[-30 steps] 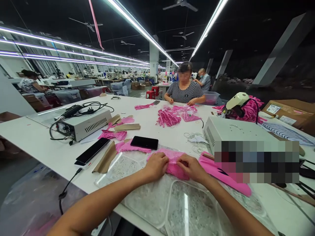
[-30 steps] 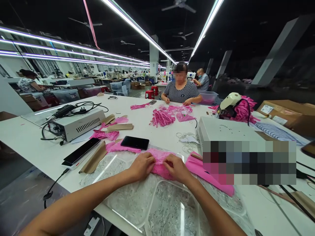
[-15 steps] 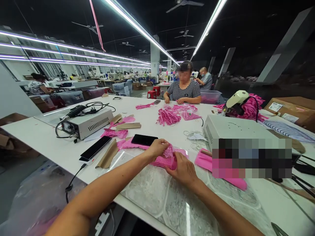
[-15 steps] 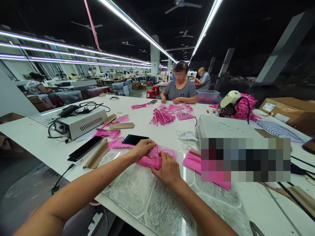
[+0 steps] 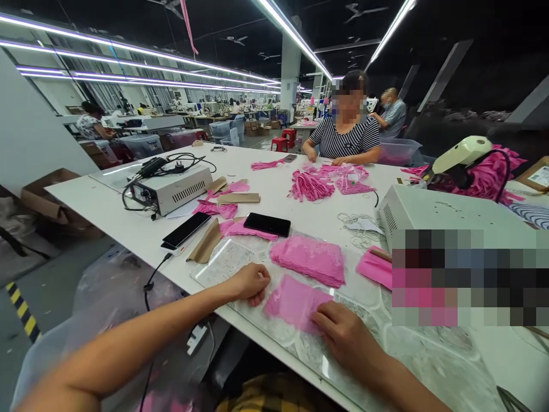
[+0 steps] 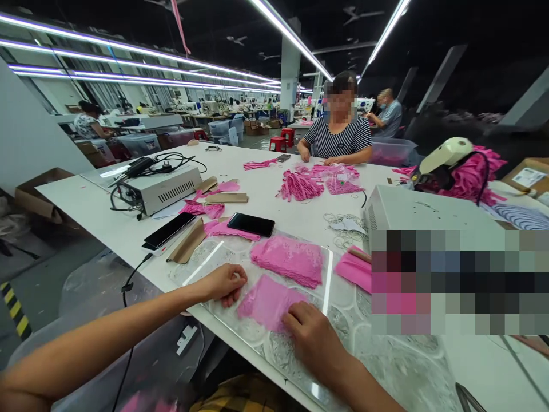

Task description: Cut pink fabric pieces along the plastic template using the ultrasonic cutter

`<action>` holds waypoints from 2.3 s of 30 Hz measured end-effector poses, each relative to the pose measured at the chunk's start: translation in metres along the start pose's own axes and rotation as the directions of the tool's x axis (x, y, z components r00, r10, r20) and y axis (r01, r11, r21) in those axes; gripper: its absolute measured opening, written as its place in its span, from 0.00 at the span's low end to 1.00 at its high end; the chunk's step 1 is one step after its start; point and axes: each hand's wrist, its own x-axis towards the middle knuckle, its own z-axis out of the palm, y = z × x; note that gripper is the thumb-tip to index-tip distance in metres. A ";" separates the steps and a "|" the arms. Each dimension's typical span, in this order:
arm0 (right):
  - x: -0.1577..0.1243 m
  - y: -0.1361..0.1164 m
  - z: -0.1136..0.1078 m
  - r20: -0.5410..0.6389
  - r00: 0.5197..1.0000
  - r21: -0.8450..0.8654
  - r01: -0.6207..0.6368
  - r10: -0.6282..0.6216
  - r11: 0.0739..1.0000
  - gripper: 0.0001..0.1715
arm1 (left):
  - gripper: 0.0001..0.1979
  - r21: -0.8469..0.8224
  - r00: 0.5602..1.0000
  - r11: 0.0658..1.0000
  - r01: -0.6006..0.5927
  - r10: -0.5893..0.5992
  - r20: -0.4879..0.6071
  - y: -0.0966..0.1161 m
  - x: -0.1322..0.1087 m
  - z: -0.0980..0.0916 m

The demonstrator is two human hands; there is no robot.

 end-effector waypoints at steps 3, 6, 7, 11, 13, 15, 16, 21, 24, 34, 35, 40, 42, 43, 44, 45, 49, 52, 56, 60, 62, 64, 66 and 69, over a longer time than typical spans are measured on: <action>-0.002 -0.008 0.002 0.065 0.998 -0.001 0.023 -0.023 1.000 0.21 | 0.08 0.122 0.986 0.984 -0.128 0.140 -0.096 0.000 -0.018 0.005; 0.000 -0.011 -0.001 0.156 0.988 -0.007 0.010 -0.009 1.000 0.24 | 0.13 0.286 0.926 0.887 -0.362 0.378 -0.002 -0.001 -0.030 0.016; -0.001 -0.012 -0.003 0.170 0.985 -0.008 0.007 -0.006 1.000 0.25 | 0.13 0.404 0.871 0.783 -0.472 0.486 0.076 -0.004 -0.031 0.018; -0.006 -0.014 -0.016 0.121 0.992 0.015 0.042 -0.044 0.999 0.25 | 0.07 0.684 0.789 0.536 -0.494 0.608 0.094 -0.031 -0.029 0.012; -0.008 -0.013 -0.022 0.106 0.992 0.059 0.060 -0.066 0.996 0.24 | 0.09 0.709 0.812 0.580 -0.401 0.583 -0.017 -0.043 -0.028 0.002; -0.006 -0.010 -0.027 0.081 0.996 0.105 0.029 -0.037 0.994 0.20 | 0.11 0.720 0.818 0.606 -0.339 0.568 -0.092 -0.046 -0.027 -0.007; -0.002 -0.006 -0.028 0.052 0.999 0.124 -0.020 0.014 0.992 0.17 | 0.11 0.719 0.817 0.614 -0.327 0.566 -0.112 -0.045 -0.026 -0.010; 0.041 0.027 -0.019 0.007 0.905 0.214 -0.416 0.425 0.884 0.14 | 0.06 0.677 0.800 0.608 -0.414 0.597 -0.047 -0.013 0.004 -0.004; 0.069 0.048 -0.006 0.023 0.884 0.199 -0.461 0.466 0.865 0.13 | 0.05 0.642 0.797 0.606 -0.469 0.604 0.012 0.005 0.037 0.000; 0.080 0.060 0.007 0.130 0.877 0.170 -0.480 0.463 0.861 0.13 | 0.14 0.522 0.808 0.643 -0.560 0.564 0.171 -0.002 0.086 -0.019; 0.080 0.061 0.007 0.134 0.876 0.171 -0.481 0.463 0.860 0.13 | 0.14 0.513 0.806 0.645 -0.567 0.564 0.182 -0.002 0.086 -0.020; 0.081 0.062 0.007 0.141 0.875 0.179 -0.483 0.463 0.857 0.12 | 0.14 0.485 0.789 0.636 -0.600 0.570 0.229 -0.004 0.087 -0.029; 0.082 0.061 0.006 0.142 0.877 0.184 -0.478 0.458 0.859 0.12 | 0.14 0.477 0.785 0.636 -0.606 0.574 0.233 -0.004 0.087 -0.031; 0.082 0.061 0.005 0.143 0.878 0.187 -0.476 0.456 0.859 0.12 | 0.14 0.474 0.785 0.637 -0.607 0.575 0.232 -0.004 0.088 -0.031; 0.083 0.060 0.004 0.143 0.879 0.189 -0.475 0.454 0.860 0.12 | 0.14 0.471 0.784 0.639 -0.608 0.576 0.230 -0.004 0.088 -0.032; 0.083 0.060 0.003 0.144 0.880 0.190 -0.474 0.453 0.860 0.11 | 0.14 0.468 0.784 0.640 -0.609 0.577 0.230 -0.004 0.088 -0.032; 0.084 0.059 0.001 0.146 0.883 0.194 -0.468 0.446 0.862 0.11 | 0.14 0.465 0.773 0.628 -0.624 0.581 0.254 -0.003 0.085 -0.033; 0.084 0.060 0.001 0.147 0.887 0.199 -0.460 0.438 0.865 0.10 | 0.14 0.470 0.763 0.612 -0.636 0.590 0.265 -0.002 0.080 -0.033; 0.084 0.061 0.002 0.147 0.892 0.206 -0.451 0.428 0.868 0.10 | 0.13 0.468 0.759 0.610 -0.639 0.599 0.256 0.000 0.076 -0.032; 0.084 0.062 0.002 0.151 0.894 0.210 -0.446 0.422 0.870 0.11 | 0.13 0.468 0.762 0.612 -0.637 0.591 0.264 0.003 0.077 -0.034; 0.084 0.063 0.003 0.155 0.895 0.213 -0.444 0.419 0.870 0.11 | 0.13 0.479 0.768 0.612 -0.630 0.583 0.265 0.005 0.079 -0.034; 0.083 0.064 0.002 0.156 0.897 0.216 -0.440 0.415 0.871 0.12 | 0.14 0.498 0.776 0.609 -0.617 0.575 0.258 0.008 0.079 -0.035; 0.083 0.065 0.000 0.153 0.899 0.219 -0.435 0.410 0.873 0.12 | 0.14 0.521 0.784 0.604 -0.603 0.570 0.247 0.011 0.079 -0.035; 0.087 0.066 -0.004 0.135 0.903 0.223 -0.428 0.407 0.876 0.13 | 0.13 0.555 0.791 0.593 -0.583 0.572 0.219 0.016 0.076 -0.035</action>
